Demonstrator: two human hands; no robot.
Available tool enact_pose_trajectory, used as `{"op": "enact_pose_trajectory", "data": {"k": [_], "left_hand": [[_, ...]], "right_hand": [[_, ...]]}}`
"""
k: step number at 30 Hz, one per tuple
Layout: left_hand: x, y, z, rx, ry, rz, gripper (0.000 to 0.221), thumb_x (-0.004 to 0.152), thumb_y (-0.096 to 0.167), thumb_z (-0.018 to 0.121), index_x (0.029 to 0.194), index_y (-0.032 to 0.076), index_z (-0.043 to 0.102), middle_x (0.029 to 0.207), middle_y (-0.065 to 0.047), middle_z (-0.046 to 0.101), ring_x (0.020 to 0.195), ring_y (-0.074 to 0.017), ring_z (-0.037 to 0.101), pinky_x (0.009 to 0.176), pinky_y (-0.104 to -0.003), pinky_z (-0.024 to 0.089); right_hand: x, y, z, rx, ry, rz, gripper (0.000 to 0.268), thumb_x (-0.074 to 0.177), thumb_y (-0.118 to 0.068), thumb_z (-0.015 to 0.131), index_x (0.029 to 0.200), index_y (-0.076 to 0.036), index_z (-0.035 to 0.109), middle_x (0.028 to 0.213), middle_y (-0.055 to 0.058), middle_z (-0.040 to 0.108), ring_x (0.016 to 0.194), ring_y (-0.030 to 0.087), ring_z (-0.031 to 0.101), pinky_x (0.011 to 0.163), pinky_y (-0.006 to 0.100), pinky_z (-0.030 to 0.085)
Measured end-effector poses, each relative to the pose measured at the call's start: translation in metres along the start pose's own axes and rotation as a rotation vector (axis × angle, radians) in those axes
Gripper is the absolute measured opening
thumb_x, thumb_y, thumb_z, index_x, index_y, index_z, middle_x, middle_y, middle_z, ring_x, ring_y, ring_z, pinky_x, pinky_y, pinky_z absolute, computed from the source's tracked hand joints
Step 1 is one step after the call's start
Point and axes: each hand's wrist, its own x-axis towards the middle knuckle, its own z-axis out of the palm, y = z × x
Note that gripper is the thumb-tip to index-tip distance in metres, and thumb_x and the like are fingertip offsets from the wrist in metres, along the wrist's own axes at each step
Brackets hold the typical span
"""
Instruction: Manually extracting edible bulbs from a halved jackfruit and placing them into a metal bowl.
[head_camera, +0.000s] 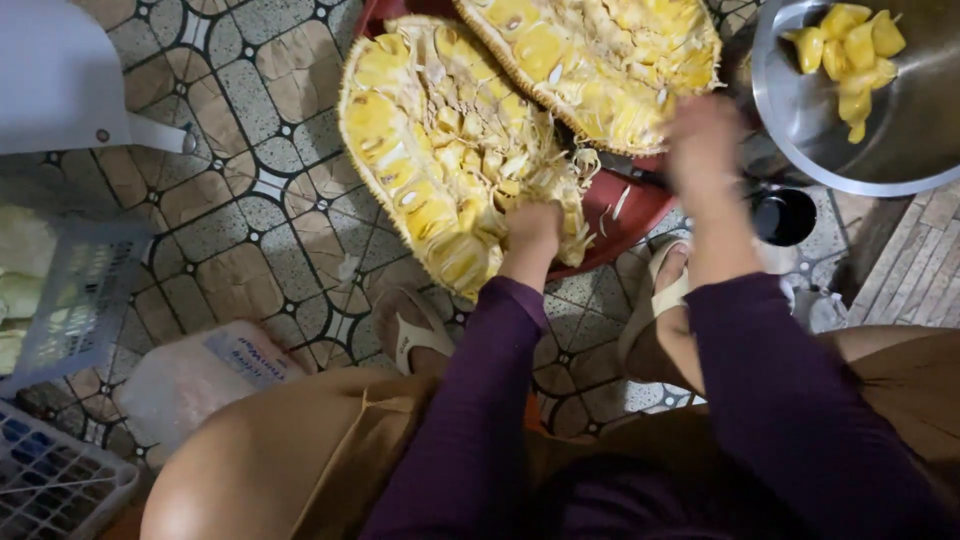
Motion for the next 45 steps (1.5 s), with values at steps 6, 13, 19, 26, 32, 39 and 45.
{"op": "enact_pose_trajectory", "data": {"k": [6,13,19,26,32,39,45], "left_hand": [[0.051,-0.016,0.001,0.986,0.073,0.635,0.025,0.094,0.013,0.055,0.104,0.009,0.077,0.1,-0.013,0.077,0.106,-0.0333,0.073,0.085,-0.052,0.057],[0.072,-0.034,0.023,0.916,0.255,0.757,0.027,0.094,0.011,0.05,0.104,0.009,0.075,0.096,-0.009,0.076,0.104,-0.0305,0.072,0.089,-0.05,0.057],[0.056,-0.033,0.009,0.887,0.322,0.975,0.029,0.094,0.01,0.047,0.106,0.01,0.074,0.102,-0.011,0.073,0.11,-0.0325,0.067,0.1,-0.053,0.043],[0.065,-0.026,0.005,1.047,0.063,0.823,0.038,0.096,0.013,0.049,0.132,0.014,0.063,0.122,-0.008,0.068,0.122,-0.0276,0.061,0.116,-0.055,0.022],[0.079,-0.04,0.023,1.1,0.269,0.798,0.042,0.101,0.024,0.034,0.114,0.024,0.074,0.114,0.004,0.074,0.117,-0.0157,0.066,0.11,-0.044,0.026],[0.037,-0.004,0.004,0.962,0.182,0.722,0.04,0.098,0.021,0.04,0.102,0.01,0.078,0.1,-0.009,0.078,0.106,-0.0323,0.073,0.093,-0.052,0.051],[-0.04,0.056,-0.032,-0.196,-0.013,0.847,0.07,0.1,0.069,0.039,0.132,0.012,0.064,0.115,-0.016,0.069,0.108,-0.0328,0.07,0.091,-0.046,0.058]], "right_hand": [[-0.06,-0.109,0.06,0.541,0.075,-0.469,0.035,0.085,-0.028,0.071,0.119,-0.02,0.072,0.105,0.01,0.077,0.108,0.035,0.071,0.095,0.049,0.054],[-0.036,-0.109,0.093,0.491,0.016,-0.506,0.058,0.084,-0.018,0.058,0.141,-0.025,0.06,0.129,0.006,0.071,0.119,0.034,0.068,0.104,0.049,0.053],[0.011,-0.103,0.14,0.49,0.138,-0.688,0.037,0.084,-0.017,0.06,0.12,-0.014,0.068,0.118,0.011,0.073,0.111,0.038,0.07,0.098,0.05,0.055],[-0.036,-0.089,0.079,0.528,0.055,-0.579,0.045,0.095,-0.031,0.056,0.138,-0.019,0.058,0.118,0.018,0.073,0.11,0.042,0.069,0.099,0.054,0.054],[-0.05,-0.081,0.038,0.334,-0.014,-0.592,0.042,0.098,-0.054,0.055,0.135,-0.038,0.065,0.123,0.01,0.074,0.117,0.035,0.069,0.105,0.046,0.051],[-0.052,-0.027,-0.025,1.525,-0.307,-0.485,0.042,0.094,-0.005,0.066,0.133,0.011,0.061,0.089,0.02,0.069,0.057,0.028,0.065,0.048,0.037,0.053],[-0.058,-0.022,-0.045,1.991,-0.298,-0.364,0.019,0.102,-0.013,0.062,0.119,-0.008,0.069,0.091,0.003,0.07,0.069,0.015,0.071,0.062,0.031,0.064]]}}
